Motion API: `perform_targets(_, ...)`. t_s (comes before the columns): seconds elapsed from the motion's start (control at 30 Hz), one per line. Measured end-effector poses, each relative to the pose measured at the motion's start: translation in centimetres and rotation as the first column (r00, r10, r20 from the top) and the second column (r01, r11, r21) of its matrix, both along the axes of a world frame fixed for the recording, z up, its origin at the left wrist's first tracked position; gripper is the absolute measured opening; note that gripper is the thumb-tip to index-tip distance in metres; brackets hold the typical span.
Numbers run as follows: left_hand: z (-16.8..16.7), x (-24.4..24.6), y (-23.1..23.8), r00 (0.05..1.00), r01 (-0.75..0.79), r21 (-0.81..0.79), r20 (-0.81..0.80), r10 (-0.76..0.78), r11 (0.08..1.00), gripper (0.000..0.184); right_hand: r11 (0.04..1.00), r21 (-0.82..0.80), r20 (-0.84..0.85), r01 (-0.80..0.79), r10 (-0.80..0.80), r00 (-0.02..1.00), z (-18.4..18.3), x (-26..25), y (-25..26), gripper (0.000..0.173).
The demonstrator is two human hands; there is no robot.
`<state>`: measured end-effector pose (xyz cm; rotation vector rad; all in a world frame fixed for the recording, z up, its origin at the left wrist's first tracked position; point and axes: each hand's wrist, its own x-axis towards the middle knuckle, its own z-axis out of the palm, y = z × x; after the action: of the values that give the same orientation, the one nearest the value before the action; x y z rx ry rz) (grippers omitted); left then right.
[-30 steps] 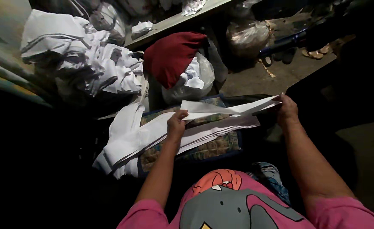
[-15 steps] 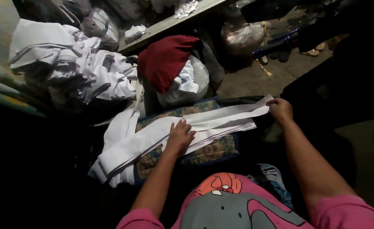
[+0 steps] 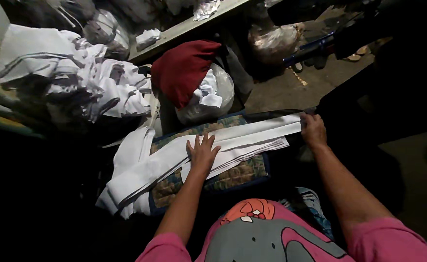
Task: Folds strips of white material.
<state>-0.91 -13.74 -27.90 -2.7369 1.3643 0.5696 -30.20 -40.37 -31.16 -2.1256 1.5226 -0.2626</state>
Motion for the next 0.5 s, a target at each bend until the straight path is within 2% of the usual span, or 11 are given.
perform_targets(0.13,-0.1,0.2,0.5,1.000,0.020,0.011,0.004,-0.020,1.000,0.073,0.996,-0.058,-0.023,0.068,-0.070,0.997,0.4,0.1,0.9,0.039)
perform_targets(0.2,-0.2,-0.3,1.6,1.000,0.005,-0.165,0.017,-0.002,0.986,0.075,0.989,-0.048,0.020,0.138,-0.137,0.990,1.5,0.1,2.0,0.042)
perform_targets(0.27,-0.1,-1.0,3.0,0.998,-0.004,-0.386,0.050,0.025,0.923,0.070,0.986,0.021,0.035,0.164,-0.165,0.986,2.3,0.3,3.9,0.044)
perform_targets(0.3,0.2,-1.5,3.7,0.998,-0.014,-0.421,0.050,0.038,0.907,0.068,0.986,0.070,0.016,0.150,-0.151,0.988,2.6,0.5,5.0,0.045)
perform_targets(0.37,0.3,-2.3,5.2,0.996,-0.039,-0.392,0.054,0.065,0.919,0.066,0.986,0.122,-0.030,0.118,-0.115,0.993,2.4,1.3,7.2,0.051)
perform_targets(0.43,-0.1,-2.7,6.3,0.994,-0.084,-0.285,0.039,0.099,0.955,0.068,0.982,0.139,-0.086,0.126,-0.114,0.990,1.8,2.5,8.6,0.062)
perform_targets(0.5,-0.3,-2.6,6.8,0.995,-0.093,-0.212,0.022,0.100,0.973,0.066,0.978,0.145,-0.118,0.151,-0.134,0.984,1.5,3.7,9.2,0.063)
